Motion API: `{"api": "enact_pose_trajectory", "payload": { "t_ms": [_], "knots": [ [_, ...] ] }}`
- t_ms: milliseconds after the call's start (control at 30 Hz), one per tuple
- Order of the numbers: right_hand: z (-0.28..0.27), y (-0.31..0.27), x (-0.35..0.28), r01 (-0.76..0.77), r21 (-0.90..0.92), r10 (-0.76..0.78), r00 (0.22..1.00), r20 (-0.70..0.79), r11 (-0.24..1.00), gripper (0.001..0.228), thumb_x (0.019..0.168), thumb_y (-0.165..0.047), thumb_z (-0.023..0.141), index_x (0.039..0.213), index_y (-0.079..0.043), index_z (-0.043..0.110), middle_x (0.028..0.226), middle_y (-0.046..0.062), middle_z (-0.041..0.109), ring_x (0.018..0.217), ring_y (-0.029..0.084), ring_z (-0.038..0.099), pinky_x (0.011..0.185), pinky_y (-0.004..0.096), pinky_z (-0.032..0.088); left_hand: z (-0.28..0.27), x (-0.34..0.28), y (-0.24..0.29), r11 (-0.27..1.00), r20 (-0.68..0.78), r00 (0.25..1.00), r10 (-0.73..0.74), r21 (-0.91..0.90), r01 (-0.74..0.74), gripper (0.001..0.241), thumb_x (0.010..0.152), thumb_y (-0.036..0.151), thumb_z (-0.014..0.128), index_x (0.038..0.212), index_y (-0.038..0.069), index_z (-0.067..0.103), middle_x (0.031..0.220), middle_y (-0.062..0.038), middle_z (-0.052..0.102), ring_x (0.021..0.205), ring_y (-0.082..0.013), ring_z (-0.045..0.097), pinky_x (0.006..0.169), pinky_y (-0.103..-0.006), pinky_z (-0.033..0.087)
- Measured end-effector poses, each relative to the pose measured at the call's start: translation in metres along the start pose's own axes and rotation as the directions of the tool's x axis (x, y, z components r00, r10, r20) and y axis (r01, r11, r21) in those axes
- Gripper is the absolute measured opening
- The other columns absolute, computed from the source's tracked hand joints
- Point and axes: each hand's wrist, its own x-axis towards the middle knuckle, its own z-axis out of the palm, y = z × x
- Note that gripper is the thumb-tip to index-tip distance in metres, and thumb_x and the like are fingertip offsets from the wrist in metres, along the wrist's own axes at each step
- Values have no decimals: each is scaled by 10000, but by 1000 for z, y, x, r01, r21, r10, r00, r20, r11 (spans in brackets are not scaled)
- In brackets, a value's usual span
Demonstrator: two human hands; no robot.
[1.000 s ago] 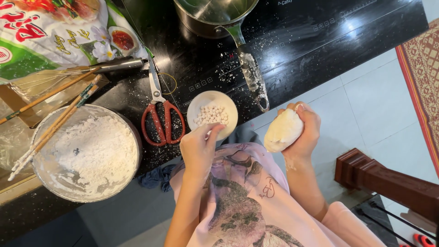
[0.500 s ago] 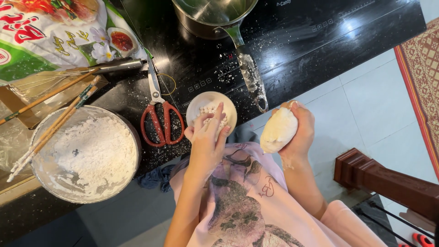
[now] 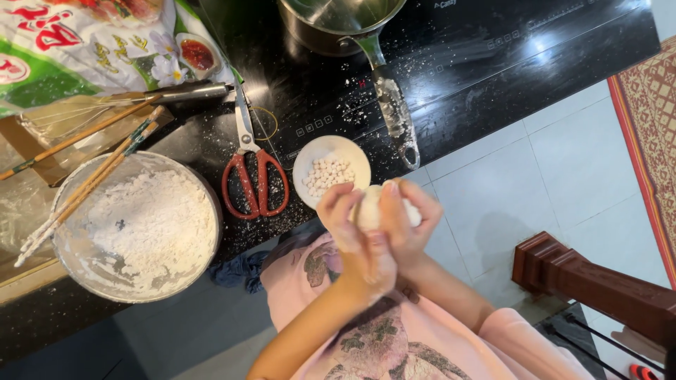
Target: The person pinches off a piece of dough, presses small white pearls into it, and folds the dough over to roll it into a ball.
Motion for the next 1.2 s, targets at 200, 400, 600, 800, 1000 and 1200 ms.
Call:
{"api": "enact_pose_trajectory", "payload": {
  "t_ms": [200, 400, 600, 800, 1000, 1200],
  "knots": [
    [15, 5, -6, -113, -14, 112, 946, 306, 994, 449, 1111, -338, 497, 882, -3, 690, 738, -8, 659, 669, 74, 602, 593, 254, 468, -34, -13, -57, 990, -36, 990, -135, -48, 133, 389, 1135, 320, 432, 978, 1, 589, 827, -31, 538, 762, -115, 497, 669, -283, 395],
    [23, 19, 24, -782, 112, 637, 573, 516, 613, 413, 1023, -367, 587, 802, -28, 672, 665, 22, 643, 548, 105, 598, 464, 267, 460, -51, 1, -57, 776, 64, 840, -540, -350, 525, 404, 1101, 229, 518, 780, -3, 593, 716, 38, 563, 654, -31, 440, 564, -241, 341],
    [28, -2, 31, -569, -9, 491, 701, 517, 822, 477, 1070, -337, 557, 753, -2, 677, 681, 0, 638, 584, 45, 562, 497, 244, 421, -59, 16, -47, 548, 128, 704, -698, -537, 641, 308, 1016, 138, 590, 739, 7, 611, 702, 18, 598, 604, -35, 483, 531, -236, 371],
    [43, -46, 27, -415, -114, 414, 764, 495, 903, 313, 1028, -210, 487, 1316, -92, 462, 764, 18, 573, 665, 63, 497, 569, 259, 414, -68, 2, -59, 411, 221, 716, -662, -692, 593, 260, 949, 40, 594, 719, 81, 481, 720, 14, 570, 620, -41, 498, 555, -220, 386],
    [34, -66, 26, -380, -198, 418, 680, 602, 903, 512, 1000, -195, 384, 1481, -121, 227, 1262, 181, 621, 1163, 229, 621, 1006, 355, 459, -70, 10, -37, 469, 227, 751, -621, -660, 587, 104, 871, 58, 572, 814, 62, 485, 785, 0, 527, 695, -60, 503, 623, -210, 395],
    [32, -44, 33, -269, -44, 206, 610, 766, 962, 728, 1044, -397, 380, 1624, -6, 182, 1726, 173, 210, 1642, 349, 147, 1293, 443, 147, -66, 5, -39, 525, 298, 773, -560, -594, 609, 200, 879, 142, 555, 1041, 60, 471, 1019, -56, 501, 944, -116, 494, 846, -249, 414]
  ]
}}
